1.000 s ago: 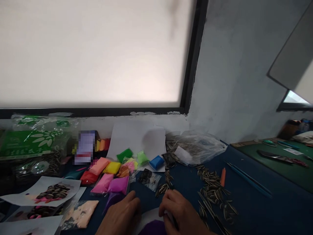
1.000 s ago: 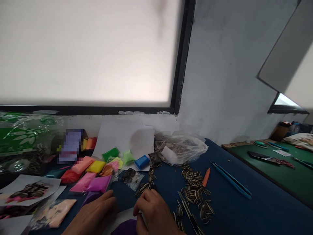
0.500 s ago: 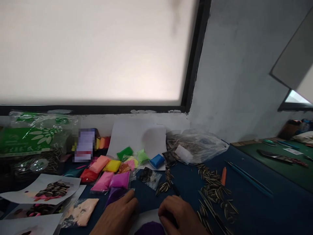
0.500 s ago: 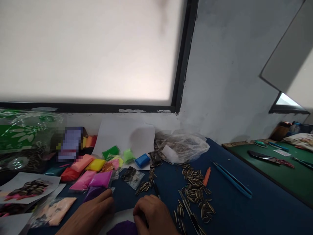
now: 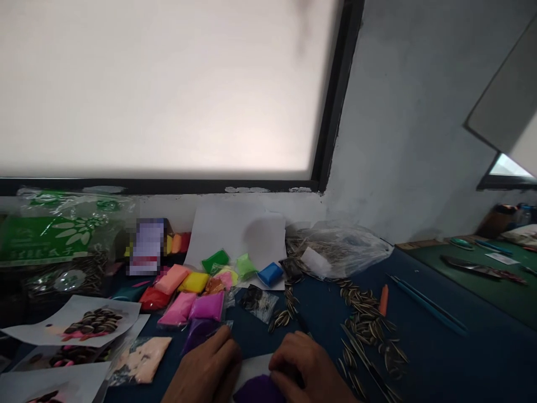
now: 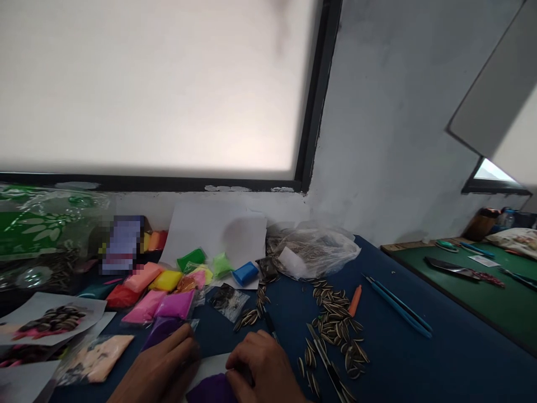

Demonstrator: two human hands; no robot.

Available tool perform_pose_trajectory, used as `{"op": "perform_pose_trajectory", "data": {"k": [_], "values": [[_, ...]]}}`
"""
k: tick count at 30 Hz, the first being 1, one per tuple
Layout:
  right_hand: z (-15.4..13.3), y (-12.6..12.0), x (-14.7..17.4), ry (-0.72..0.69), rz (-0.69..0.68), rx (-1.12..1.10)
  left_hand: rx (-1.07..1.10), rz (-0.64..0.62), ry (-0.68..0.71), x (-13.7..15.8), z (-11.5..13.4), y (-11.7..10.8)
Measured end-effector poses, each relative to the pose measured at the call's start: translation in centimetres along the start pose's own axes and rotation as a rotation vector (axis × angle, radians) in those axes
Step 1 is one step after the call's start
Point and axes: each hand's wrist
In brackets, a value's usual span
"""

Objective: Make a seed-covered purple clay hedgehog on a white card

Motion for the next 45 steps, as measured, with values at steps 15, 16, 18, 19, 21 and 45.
{"op": "perform_pose_trajectory", "data": {"k": [15,16,18,19,21,45], "values": [[-0.6,-0.3,-0.5,0.036,-0.058,0.139,0.008,0.027,0.028,-0.3,0.1,0.0],[-0.6,-0.2,-0.5,0.042,-0.06,0.145,0.005,0.019,0.026,-0.3,0.1,0.0],[-0.6,-0.1,-0.6,0.05,-0.061,0.155,-0.002,0.013,0.027,-0.2,0.0,0.1],[-0.6,-0.1,-0.7,0.051,-0.061,0.161,-0.005,0.015,0.031,-0.2,0.0,0.1],[-0.7,0.0,-0.7,0.052,-0.066,0.174,-0.007,0.012,0.041,-0.1,0.0,0.1],[1.4,2.1,-0.2,-0.128,-0.085,0.531,-0.025,0.016,0.046,-0.2,0.1,0.1]]}}
Point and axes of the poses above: each hand's wrist, its own x-axis away from the middle knuckle, its own y-axis out of the palm, z = x × y, and after that the axes turned 2 degrees about z, right-handed
